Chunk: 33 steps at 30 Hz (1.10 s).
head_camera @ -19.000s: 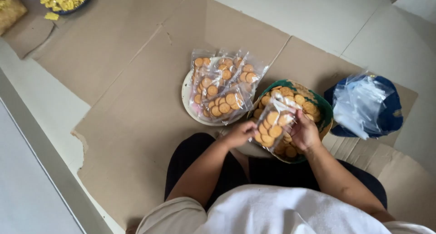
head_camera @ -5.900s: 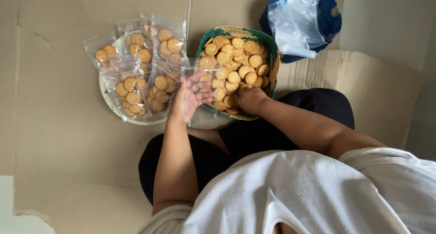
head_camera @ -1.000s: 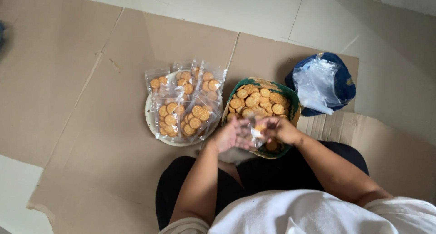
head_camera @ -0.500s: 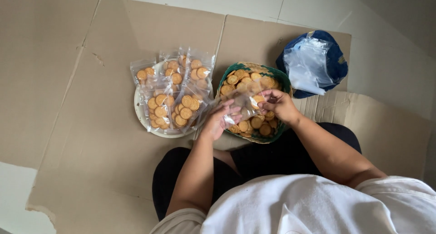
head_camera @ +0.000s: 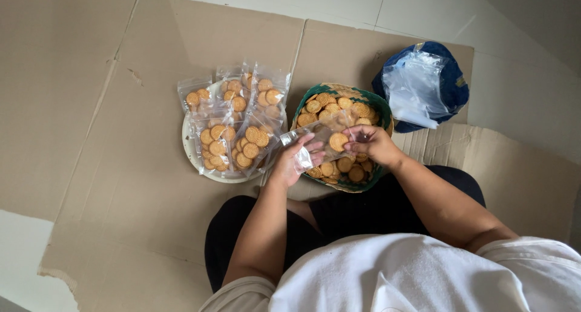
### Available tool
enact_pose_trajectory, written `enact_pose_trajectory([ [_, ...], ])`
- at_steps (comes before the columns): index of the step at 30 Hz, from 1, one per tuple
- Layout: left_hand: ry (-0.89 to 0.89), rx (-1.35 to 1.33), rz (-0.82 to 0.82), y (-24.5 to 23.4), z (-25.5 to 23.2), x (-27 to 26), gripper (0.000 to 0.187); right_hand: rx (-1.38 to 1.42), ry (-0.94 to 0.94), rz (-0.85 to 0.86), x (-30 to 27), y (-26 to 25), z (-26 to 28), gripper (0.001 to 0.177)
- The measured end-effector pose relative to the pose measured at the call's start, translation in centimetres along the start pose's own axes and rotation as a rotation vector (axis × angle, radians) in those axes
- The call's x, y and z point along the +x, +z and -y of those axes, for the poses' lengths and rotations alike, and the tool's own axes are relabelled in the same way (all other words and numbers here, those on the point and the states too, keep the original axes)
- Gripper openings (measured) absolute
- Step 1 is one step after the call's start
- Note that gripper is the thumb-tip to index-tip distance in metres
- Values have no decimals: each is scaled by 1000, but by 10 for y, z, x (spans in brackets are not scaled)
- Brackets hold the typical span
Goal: The person is sitting on the floor, picking up small round cookies from a green basket and placing them into small, clear plastic bags.
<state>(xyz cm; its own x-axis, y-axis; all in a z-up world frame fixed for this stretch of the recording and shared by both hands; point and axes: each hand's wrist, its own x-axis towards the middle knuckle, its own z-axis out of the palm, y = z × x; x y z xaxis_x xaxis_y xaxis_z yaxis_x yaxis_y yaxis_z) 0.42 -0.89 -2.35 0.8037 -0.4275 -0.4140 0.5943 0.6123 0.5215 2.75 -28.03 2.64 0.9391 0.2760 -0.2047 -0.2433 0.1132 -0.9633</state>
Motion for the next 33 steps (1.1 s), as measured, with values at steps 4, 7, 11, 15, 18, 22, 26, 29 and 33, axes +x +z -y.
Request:
enact_pose_trajectory([
  [4,3,21,8,-8,4,6,45,5,77,69,-10,4,16,45],
  [7,-14,1,2,-4,6,4,43,3,156,119,-8,5,15,53],
  [11,-14,19,-14,3,1,-2,44,-22,175,116,1,-4,2,51],
  [15,-14,39,-32,5,4,-3,40,-69,221,157,-4,-6,9,36],
  [18,-22,26,-48,-8,7,5,40,-108,255,235,-7,-8,9,38],
  [22,-27,13,-88,-13,17,8,36,-132,256,311,-6,-16,5,43],
  [26,-20,53,-98,6,10,-4,45,-187,262,339,-10,-3,15,39],
  [29,-6,82,-105,14,5,-8,41,-170,274,313,-12,10,23,37],
  [33,7,125,-97,12,7,0,36,-247,181,198,-24,35,35,33],
])
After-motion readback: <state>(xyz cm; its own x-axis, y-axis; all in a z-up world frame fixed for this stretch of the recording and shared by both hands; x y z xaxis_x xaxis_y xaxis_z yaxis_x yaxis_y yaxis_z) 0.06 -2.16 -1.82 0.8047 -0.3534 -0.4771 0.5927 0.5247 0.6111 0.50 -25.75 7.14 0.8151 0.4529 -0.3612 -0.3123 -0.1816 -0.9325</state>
